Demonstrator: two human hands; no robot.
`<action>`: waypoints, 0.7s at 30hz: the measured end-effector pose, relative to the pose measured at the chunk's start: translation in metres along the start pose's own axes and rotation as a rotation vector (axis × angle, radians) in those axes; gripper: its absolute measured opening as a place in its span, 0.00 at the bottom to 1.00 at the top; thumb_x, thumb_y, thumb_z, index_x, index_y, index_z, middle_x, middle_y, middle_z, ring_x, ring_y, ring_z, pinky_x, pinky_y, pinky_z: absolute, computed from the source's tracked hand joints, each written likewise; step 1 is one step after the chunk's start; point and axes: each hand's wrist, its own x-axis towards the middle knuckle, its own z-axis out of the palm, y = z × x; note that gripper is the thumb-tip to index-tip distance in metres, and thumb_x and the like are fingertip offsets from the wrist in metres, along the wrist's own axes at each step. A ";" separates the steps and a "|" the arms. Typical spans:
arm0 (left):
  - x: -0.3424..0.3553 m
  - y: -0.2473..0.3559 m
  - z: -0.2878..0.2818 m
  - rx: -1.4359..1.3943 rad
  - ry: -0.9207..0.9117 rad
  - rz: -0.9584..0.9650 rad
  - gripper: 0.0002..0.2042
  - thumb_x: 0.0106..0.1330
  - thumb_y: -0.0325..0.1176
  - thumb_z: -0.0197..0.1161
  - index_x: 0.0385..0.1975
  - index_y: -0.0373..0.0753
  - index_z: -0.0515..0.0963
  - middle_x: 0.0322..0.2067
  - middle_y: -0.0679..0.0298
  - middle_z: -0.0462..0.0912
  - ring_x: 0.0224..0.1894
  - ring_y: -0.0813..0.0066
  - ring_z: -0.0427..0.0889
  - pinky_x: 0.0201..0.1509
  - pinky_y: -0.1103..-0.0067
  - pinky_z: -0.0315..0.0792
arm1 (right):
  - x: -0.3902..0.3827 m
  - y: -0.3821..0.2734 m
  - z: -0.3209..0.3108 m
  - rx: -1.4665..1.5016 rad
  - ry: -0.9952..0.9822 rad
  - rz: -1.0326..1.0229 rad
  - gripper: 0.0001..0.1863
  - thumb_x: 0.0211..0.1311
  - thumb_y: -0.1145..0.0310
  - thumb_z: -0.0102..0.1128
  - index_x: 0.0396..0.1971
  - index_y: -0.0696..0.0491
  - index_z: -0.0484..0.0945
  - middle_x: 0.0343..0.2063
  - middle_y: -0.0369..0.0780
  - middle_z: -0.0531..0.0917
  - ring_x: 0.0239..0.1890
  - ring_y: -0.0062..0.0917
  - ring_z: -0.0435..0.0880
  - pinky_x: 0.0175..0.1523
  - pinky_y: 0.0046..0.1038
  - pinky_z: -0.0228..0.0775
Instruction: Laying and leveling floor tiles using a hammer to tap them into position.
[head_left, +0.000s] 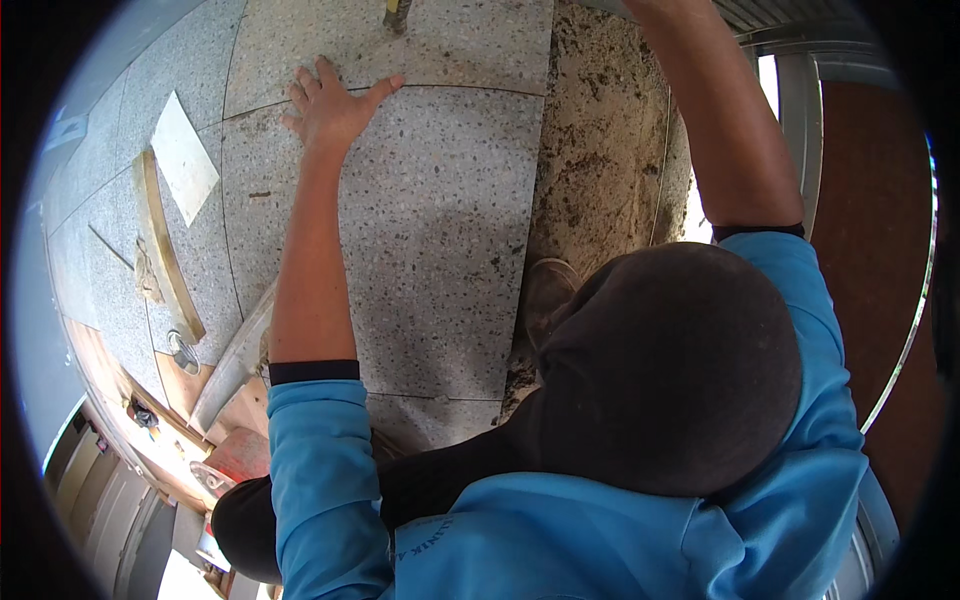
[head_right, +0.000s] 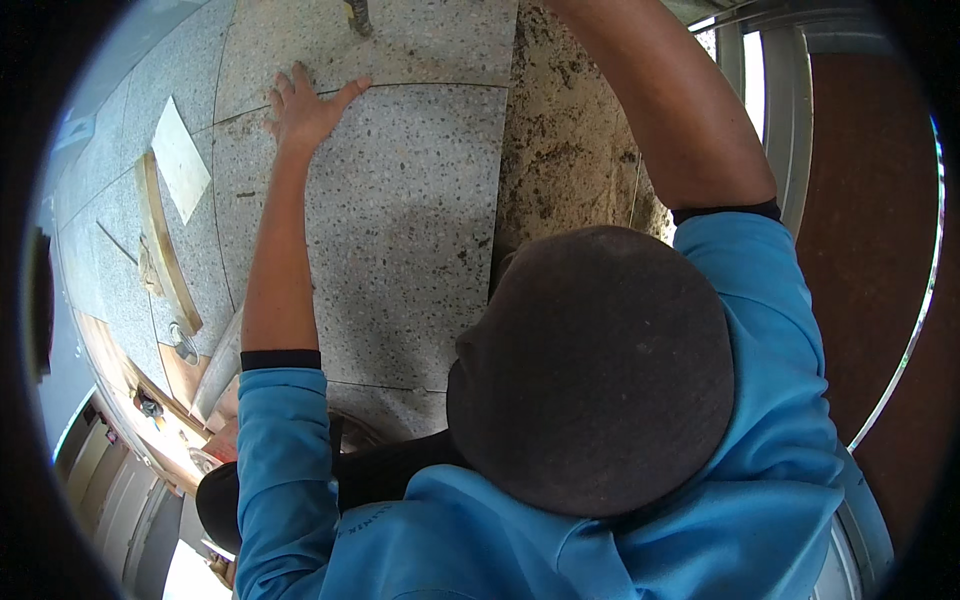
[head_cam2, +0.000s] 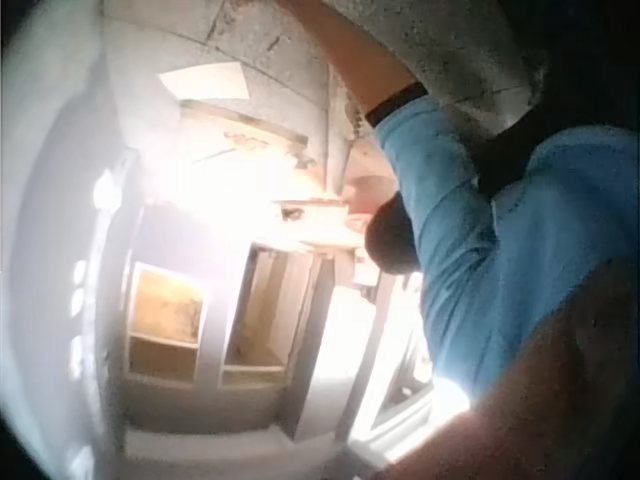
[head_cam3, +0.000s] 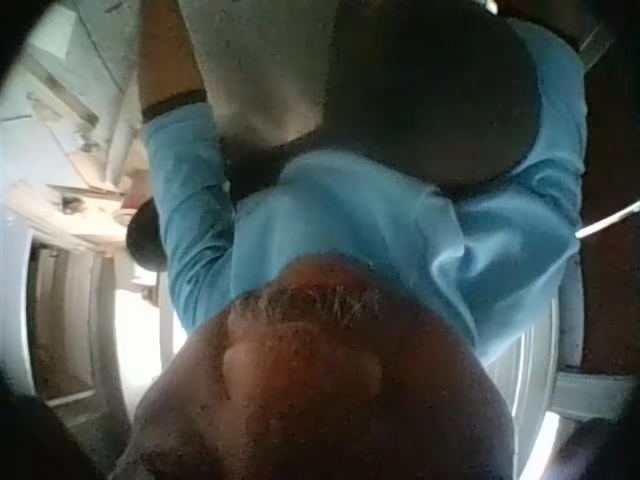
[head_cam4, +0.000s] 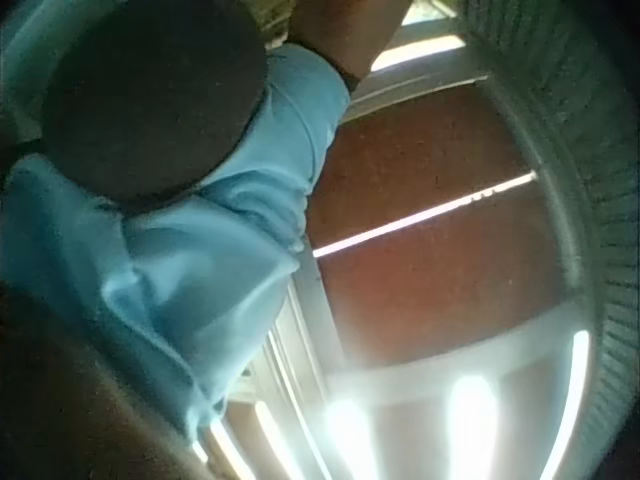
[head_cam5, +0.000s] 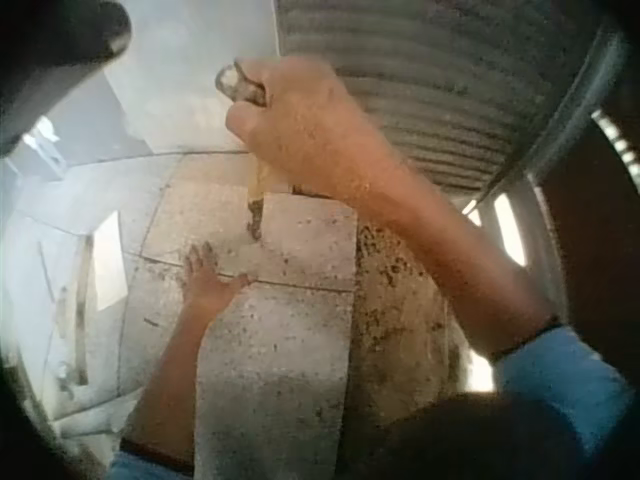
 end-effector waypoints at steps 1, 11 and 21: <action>0.000 -0.001 -0.001 0.002 0.013 0.004 0.67 0.49 0.83 0.59 0.80 0.38 0.43 0.79 0.42 0.39 0.81 0.41 0.36 0.77 0.38 0.38 | 0.002 0.006 -0.003 0.001 0.012 -0.008 0.10 0.66 0.70 0.55 0.35 0.62 0.79 0.24 0.46 0.82 0.27 0.28 0.80 0.35 0.36 0.73; 0.007 0.028 -0.031 0.042 -0.057 -0.064 0.65 0.50 0.80 0.63 0.79 0.37 0.49 0.79 0.44 0.45 0.81 0.42 0.39 0.76 0.38 0.41 | 0.042 0.077 0.015 0.096 0.238 -0.407 0.21 0.65 0.69 0.56 0.56 0.63 0.75 0.35 0.59 0.83 0.36 0.47 0.84 0.44 0.42 0.75; 0.037 0.069 -0.034 0.033 -0.109 0.116 0.62 0.46 0.80 0.66 0.79 0.48 0.53 0.79 0.48 0.46 0.80 0.40 0.42 0.75 0.36 0.46 | 0.045 0.061 0.006 0.083 0.137 -0.316 0.17 0.66 0.69 0.55 0.50 0.64 0.76 0.34 0.59 0.83 0.36 0.48 0.84 0.44 0.42 0.74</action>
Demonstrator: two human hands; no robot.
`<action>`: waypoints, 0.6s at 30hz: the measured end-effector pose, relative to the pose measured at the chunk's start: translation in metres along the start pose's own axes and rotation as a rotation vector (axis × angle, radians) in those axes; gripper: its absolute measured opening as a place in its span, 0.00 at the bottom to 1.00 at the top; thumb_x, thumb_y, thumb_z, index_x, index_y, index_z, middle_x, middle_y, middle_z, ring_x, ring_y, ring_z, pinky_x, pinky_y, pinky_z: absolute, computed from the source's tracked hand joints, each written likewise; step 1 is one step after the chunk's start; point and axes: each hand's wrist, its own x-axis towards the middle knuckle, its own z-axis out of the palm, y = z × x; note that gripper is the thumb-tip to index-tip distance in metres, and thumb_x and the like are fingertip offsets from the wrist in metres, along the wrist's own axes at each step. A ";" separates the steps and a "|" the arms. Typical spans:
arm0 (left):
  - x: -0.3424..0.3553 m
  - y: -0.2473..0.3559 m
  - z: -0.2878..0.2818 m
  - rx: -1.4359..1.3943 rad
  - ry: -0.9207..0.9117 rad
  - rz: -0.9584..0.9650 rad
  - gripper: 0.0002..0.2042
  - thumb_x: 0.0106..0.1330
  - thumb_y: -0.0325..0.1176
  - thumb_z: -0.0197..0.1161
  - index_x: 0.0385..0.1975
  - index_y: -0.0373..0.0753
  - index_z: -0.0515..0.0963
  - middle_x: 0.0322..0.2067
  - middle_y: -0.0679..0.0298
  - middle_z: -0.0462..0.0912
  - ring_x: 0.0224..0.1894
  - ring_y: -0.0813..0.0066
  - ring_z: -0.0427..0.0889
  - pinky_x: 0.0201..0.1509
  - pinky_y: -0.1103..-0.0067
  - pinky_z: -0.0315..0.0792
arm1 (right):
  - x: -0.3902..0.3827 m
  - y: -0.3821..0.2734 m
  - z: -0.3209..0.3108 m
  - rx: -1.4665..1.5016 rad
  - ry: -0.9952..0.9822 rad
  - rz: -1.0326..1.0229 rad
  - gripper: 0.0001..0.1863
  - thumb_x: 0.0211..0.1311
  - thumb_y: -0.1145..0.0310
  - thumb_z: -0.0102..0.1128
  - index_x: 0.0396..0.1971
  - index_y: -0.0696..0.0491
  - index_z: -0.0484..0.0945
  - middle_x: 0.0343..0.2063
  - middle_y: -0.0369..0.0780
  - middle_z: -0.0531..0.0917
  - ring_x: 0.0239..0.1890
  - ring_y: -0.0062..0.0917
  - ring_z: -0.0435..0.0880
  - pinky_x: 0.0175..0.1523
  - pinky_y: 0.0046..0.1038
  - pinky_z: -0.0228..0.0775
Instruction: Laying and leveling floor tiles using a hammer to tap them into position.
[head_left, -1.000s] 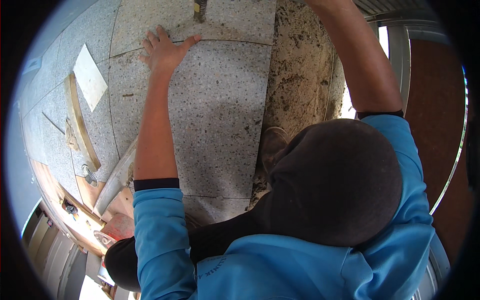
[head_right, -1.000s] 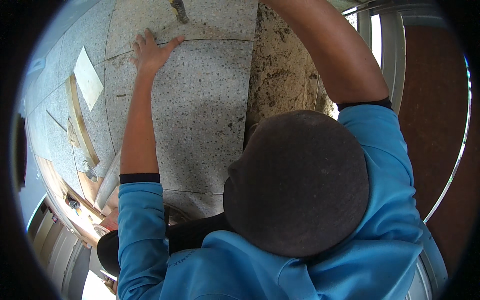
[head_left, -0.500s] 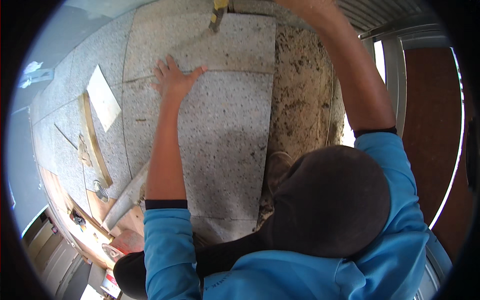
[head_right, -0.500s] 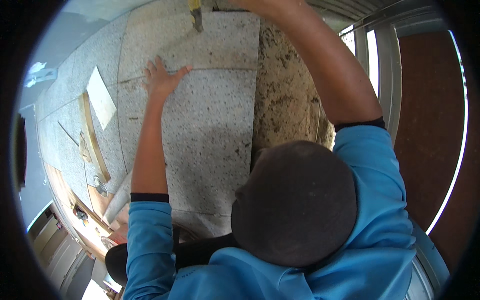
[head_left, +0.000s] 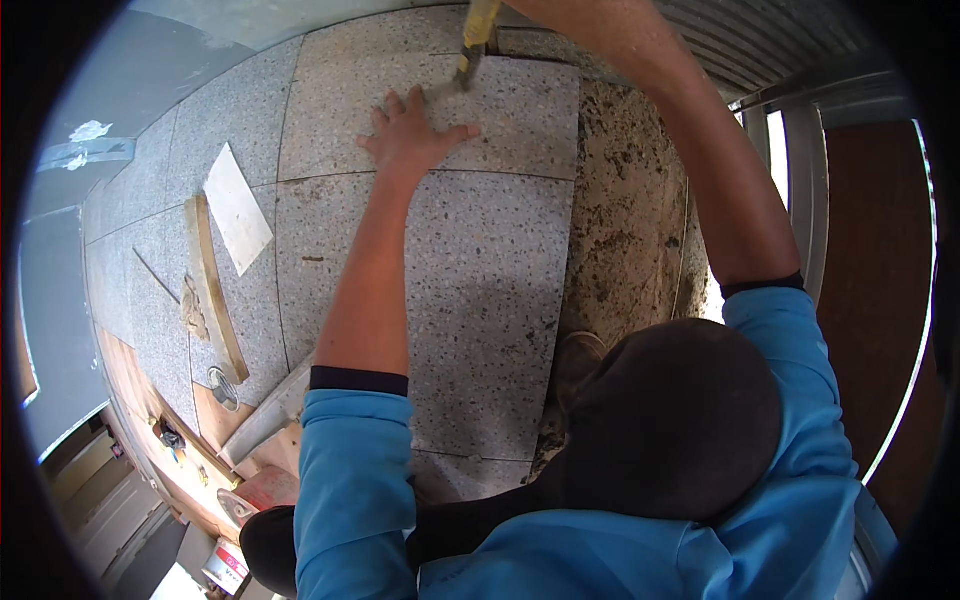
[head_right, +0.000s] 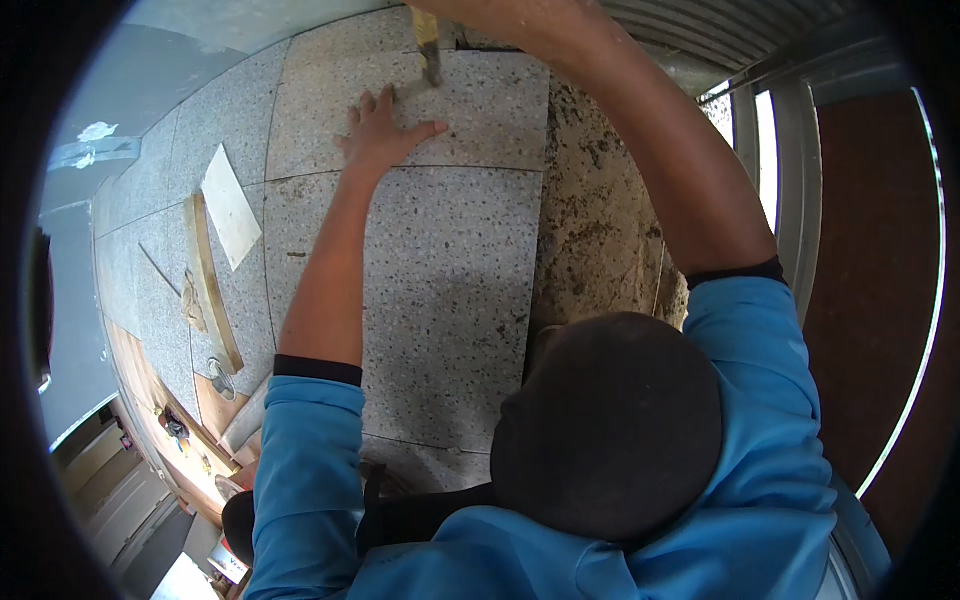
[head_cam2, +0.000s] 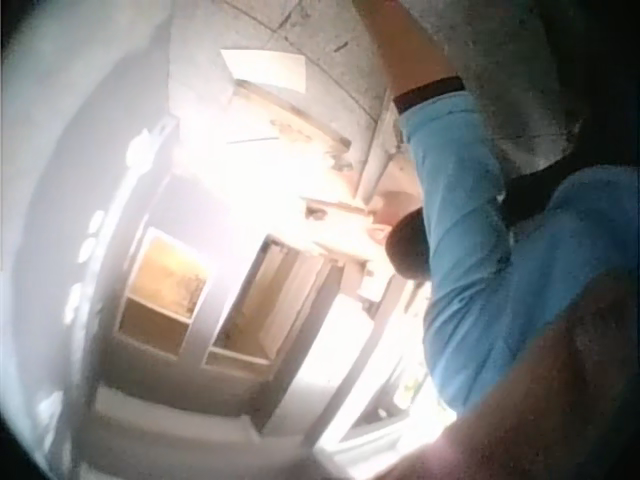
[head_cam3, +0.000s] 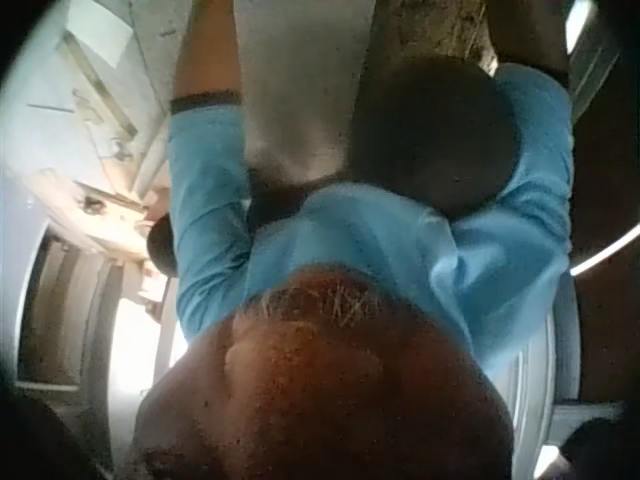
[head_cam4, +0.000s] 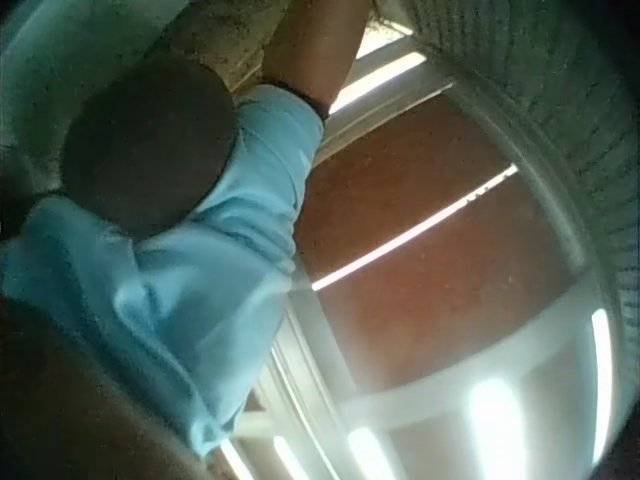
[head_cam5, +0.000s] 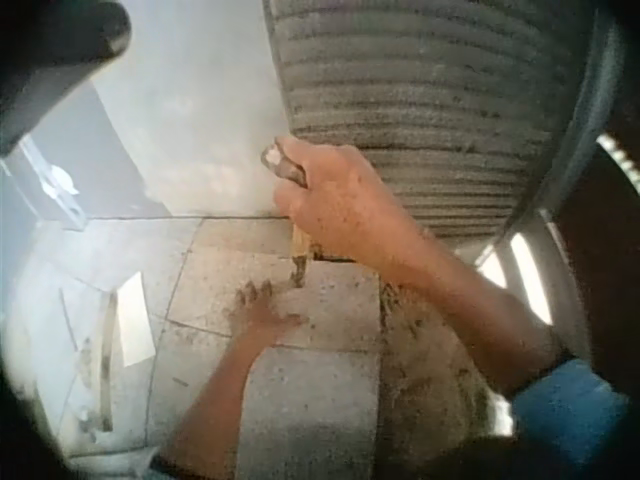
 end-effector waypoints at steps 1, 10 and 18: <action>0.002 -0.004 0.002 -0.002 -0.013 0.001 0.62 0.46 0.80 0.66 0.79 0.48 0.53 0.79 0.48 0.46 0.80 0.40 0.42 0.75 0.36 0.46 | 0.002 -0.002 0.001 0.000 -0.007 0.011 0.17 0.66 0.69 0.55 0.50 0.64 0.76 0.34 0.59 0.83 0.36 0.48 0.84 0.44 0.42 0.74; 0.008 -0.009 0.011 0.023 0.043 0.025 0.63 0.45 0.80 0.67 0.79 0.47 0.53 0.79 0.48 0.48 0.80 0.43 0.45 0.76 0.40 0.49 | 0.017 0.017 0.016 0.071 0.050 -0.208 0.13 0.64 0.70 0.55 0.41 0.65 0.79 0.32 0.59 0.83 0.35 0.51 0.83 0.44 0.45 0.74; 0.012 -0.016 0.018 -0.005 0.130 0.097 0.62 0.47 0.79 0.65 0.78 0.43 0.55 0.77 0.43 0.52 0.78 0.35 0.49 0.73 0.37 0.51 | 0.022 0.009 0.015 0.092 0.070 -0.135 0.12 0.62 0.70 0.55 0.34 0.64 0.81 0.29 0.57 0.83 0.32 0.51 0.83 0.41 0.44 0.75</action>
